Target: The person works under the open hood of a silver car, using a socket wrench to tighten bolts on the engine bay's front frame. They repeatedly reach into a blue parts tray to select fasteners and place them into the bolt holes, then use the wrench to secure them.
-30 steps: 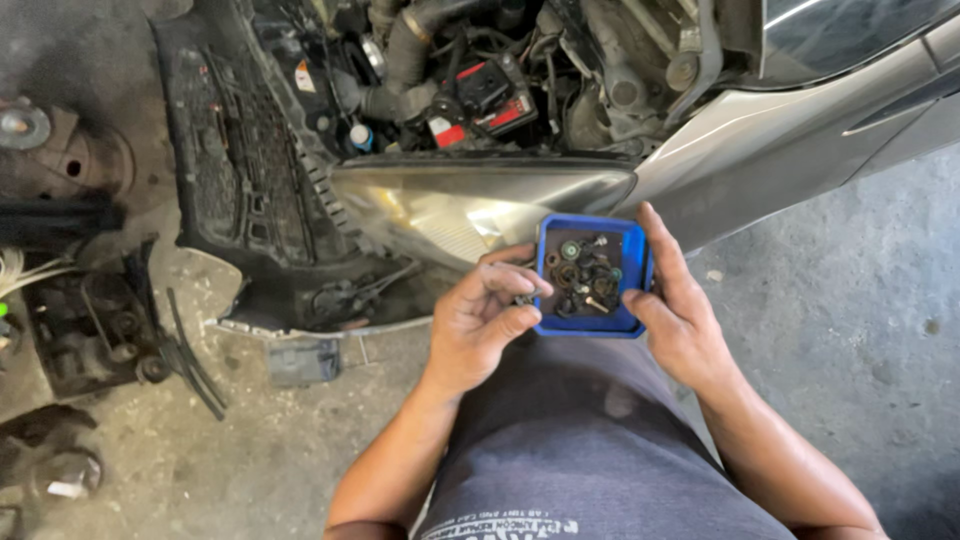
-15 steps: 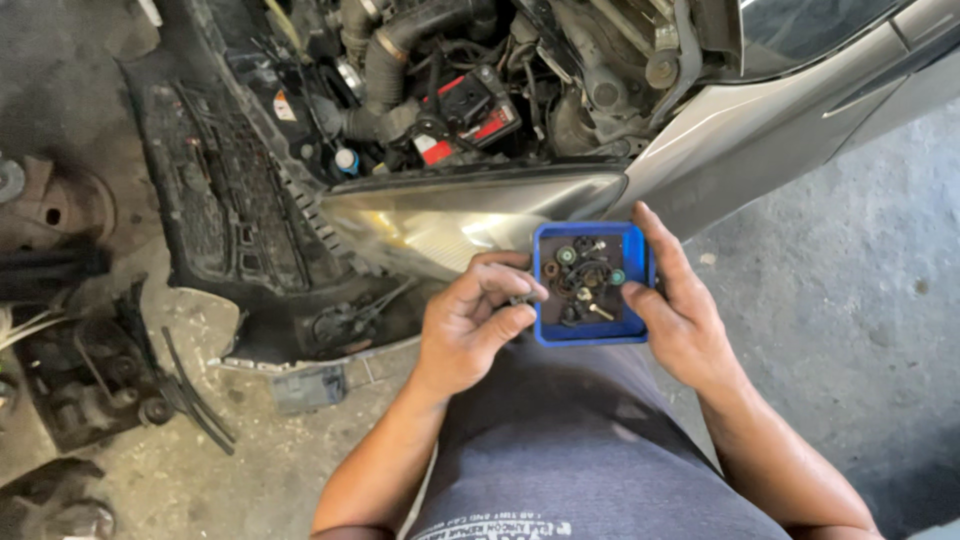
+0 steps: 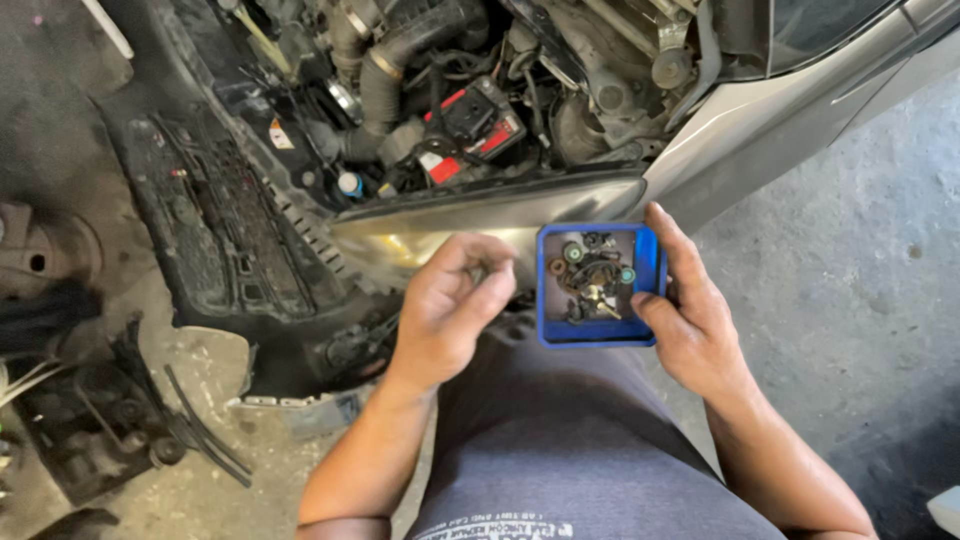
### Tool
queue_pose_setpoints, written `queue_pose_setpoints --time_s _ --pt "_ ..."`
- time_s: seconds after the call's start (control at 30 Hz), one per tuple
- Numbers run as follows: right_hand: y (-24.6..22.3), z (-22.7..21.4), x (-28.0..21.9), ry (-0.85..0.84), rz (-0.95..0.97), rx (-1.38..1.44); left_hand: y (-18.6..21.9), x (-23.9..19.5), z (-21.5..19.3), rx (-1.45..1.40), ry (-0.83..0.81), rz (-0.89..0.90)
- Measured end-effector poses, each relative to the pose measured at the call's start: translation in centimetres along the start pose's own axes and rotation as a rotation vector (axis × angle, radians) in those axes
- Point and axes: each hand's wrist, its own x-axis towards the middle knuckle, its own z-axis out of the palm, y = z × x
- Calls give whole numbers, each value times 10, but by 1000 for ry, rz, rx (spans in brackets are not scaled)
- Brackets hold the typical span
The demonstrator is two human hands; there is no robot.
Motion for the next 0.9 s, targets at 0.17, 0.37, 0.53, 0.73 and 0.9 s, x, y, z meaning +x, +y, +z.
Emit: queue_pose_setpoints --time_s 0.17,0.37,0.53,0.73,0.9 --pt "-4 20 7 -19 25 20 31 19 -3 937 -180 221" --pt "-8 37 10 -40 -7 10 44 37 13 1424 -458 443" --pt "-10 37 17 -20 6 48 55 42 5 1429 -432 407" --pt "-11 25 17 -39 -42 -56 55 34 6 1323 -367 368" --pt "-14 10 20 -77 -21 -102 47 22 31 1365 -287 253"
